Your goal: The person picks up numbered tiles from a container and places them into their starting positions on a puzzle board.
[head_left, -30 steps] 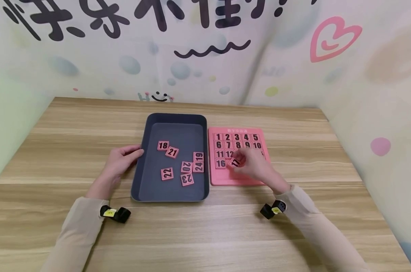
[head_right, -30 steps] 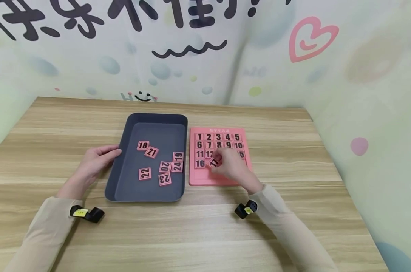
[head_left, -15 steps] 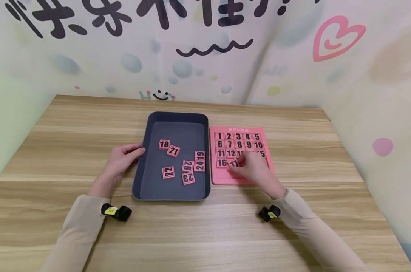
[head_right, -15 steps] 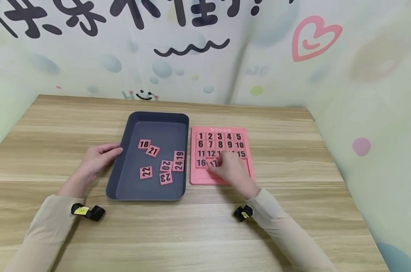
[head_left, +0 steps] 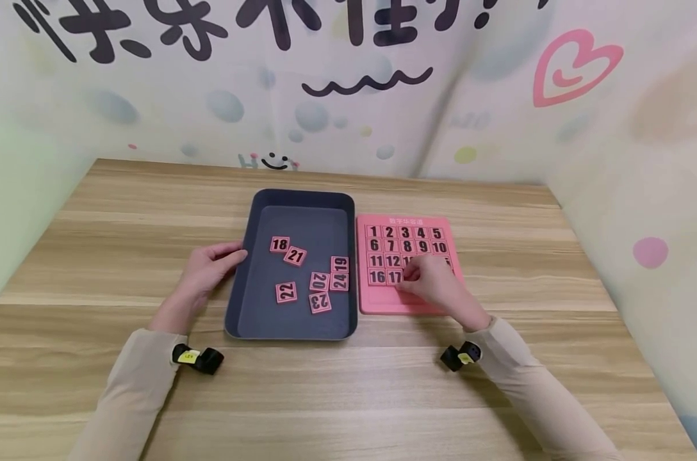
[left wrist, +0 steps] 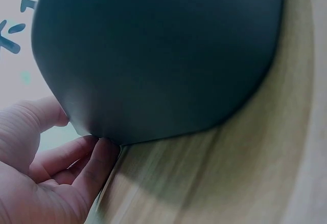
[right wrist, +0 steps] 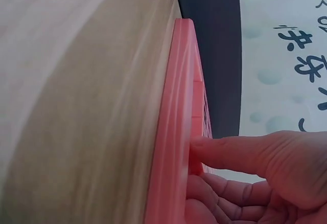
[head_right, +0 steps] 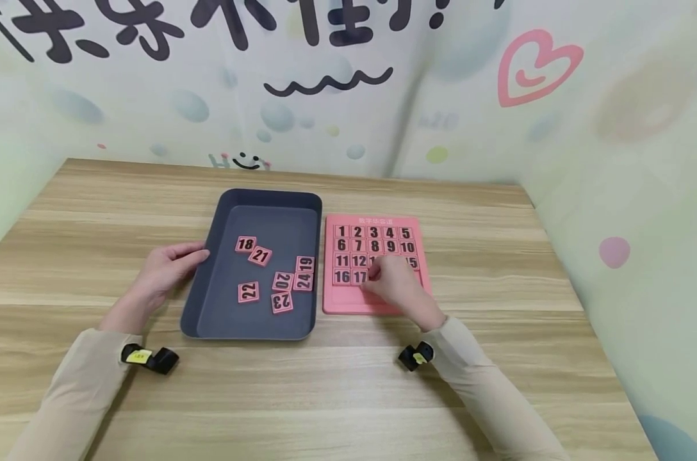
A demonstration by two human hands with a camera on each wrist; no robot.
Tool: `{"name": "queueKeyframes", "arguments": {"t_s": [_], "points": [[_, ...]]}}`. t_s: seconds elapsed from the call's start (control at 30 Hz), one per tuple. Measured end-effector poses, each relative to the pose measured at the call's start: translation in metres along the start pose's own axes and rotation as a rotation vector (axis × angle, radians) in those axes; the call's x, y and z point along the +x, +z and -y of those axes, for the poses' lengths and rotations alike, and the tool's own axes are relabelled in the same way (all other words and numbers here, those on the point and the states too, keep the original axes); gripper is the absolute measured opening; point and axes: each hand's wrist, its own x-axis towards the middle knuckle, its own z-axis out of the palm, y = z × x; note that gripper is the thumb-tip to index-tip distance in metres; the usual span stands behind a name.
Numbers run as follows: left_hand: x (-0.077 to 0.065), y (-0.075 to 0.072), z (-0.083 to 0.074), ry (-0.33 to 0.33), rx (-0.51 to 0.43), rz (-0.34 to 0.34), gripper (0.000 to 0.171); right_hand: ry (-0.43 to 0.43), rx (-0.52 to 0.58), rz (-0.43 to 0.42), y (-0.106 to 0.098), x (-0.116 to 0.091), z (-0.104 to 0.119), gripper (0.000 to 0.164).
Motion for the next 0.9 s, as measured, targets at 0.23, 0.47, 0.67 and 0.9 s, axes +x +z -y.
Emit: {"name": "queueKeyframes", "arguments": {"t_s": [0.23,0.47,0.67,0.9], "points": [[0.0,0.0,0.0,0.004,-0.004,-0.006,0.05,0.041,-0.006,0.054,-0.008,0.003,0.002,0.017],[0.0,0.001,-0.001,-0.003,-0.002,-0.006,0.05,-0.019,0.035,0.015,-0.022,0.021,0.027,0.025],[0.0,0.0,-0.001,-0.002,0.0,-0.005,0.051,-0.103,0.143,0.042,-0.018,0.053,0.064,0.028],[0.0,-0.001,0.0,0.018,-0.01,-0.001,0.05,-0.184,0.215,0.144,0.002,0.093,0.106,0.032]]}}
